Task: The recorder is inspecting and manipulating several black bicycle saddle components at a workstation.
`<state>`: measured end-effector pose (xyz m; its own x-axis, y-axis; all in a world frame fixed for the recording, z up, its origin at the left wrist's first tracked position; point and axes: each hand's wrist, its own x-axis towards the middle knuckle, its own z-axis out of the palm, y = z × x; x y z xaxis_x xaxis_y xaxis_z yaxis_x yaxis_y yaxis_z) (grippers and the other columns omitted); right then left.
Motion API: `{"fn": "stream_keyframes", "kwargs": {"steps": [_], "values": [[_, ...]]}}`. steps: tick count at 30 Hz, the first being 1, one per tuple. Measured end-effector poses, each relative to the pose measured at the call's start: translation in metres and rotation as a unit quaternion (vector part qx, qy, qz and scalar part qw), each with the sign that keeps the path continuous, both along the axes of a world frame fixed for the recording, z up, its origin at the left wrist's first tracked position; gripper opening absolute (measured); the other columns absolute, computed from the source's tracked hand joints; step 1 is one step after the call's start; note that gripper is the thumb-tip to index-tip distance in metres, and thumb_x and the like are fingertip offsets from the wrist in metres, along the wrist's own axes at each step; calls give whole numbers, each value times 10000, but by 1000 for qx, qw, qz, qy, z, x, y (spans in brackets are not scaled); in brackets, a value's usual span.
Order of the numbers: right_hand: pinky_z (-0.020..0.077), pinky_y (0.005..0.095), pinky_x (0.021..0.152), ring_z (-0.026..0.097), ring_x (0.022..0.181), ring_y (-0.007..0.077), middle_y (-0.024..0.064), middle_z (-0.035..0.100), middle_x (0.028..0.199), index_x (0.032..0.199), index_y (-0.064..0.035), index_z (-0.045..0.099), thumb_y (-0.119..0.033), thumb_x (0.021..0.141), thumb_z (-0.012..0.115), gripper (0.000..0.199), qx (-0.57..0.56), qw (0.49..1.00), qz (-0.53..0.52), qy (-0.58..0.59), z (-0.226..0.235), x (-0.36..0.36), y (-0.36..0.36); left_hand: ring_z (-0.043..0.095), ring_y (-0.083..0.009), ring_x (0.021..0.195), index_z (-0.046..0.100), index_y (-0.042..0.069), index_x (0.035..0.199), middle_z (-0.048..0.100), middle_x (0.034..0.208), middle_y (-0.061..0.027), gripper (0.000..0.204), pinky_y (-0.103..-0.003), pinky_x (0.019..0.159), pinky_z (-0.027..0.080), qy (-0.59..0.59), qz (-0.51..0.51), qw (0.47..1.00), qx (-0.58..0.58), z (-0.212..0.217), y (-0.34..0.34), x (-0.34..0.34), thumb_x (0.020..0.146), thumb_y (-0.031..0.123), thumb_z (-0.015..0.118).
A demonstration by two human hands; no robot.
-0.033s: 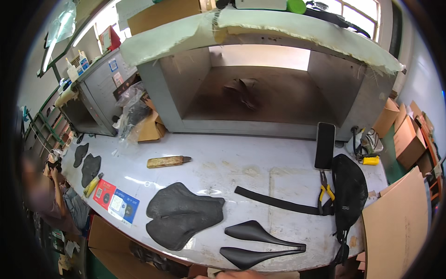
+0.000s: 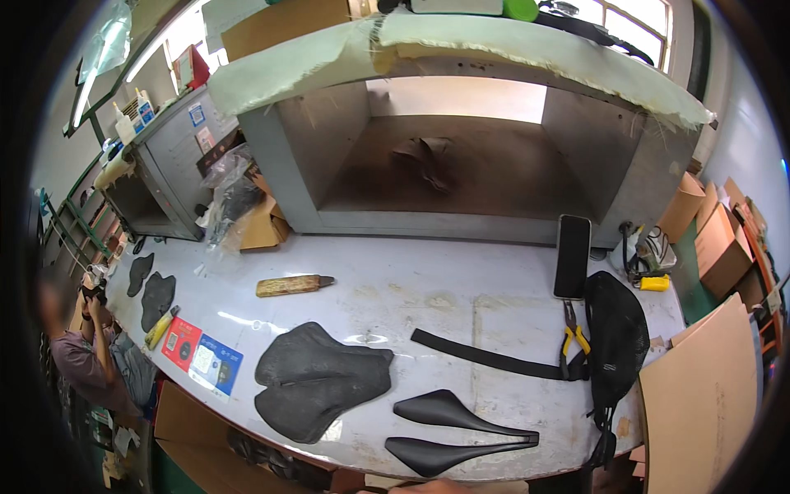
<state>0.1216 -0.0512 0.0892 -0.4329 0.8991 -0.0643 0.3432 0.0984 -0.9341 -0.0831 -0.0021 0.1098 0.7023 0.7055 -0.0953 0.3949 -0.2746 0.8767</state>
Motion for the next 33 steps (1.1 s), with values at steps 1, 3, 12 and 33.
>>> {"fn": "stream_keyframes", "kwargs": {"steps": [1,3,12,33], "values": [[470,414,612,603,718,375,183,603,788,935,-8,592,-215,820,687,255,-5,1000,0,1,-4,11,-6,603,-366,628,543,27,979,601,722,-173,177,-379,523,457,-64,-44,997,-17,-3,4,6,861,114,643],[463,393,583,586,661,374,179,599,760,904,-11,605,-174,806,704,214,6,997,-44,63,25,32,-14,616,-341,616,553,23,1001,609,718,-158,227,-358,521,462,-136,-105,984,-43,-3,17,22,841,125,676],[442,275,528,577,598,127,117,641,715,821,48,594,-130,721,809,296,87,877,-401,249,-9,94,-106,646,-284,876,39,5,1465,643,1010,-178,1002,-337,837,499,-444,123,772,-438,-43,3,50,781,163,755],[395,182,426,571,489,34,17,598,528,703,22,614,-70,783,750,183,-176,816,-548,50,-28,139,-60,555,-188,1091,271,3,1452,537,1251,-154,788,-235,865,425,-63,-9,964,-258,-33,63,118,761,-190,598]]}}
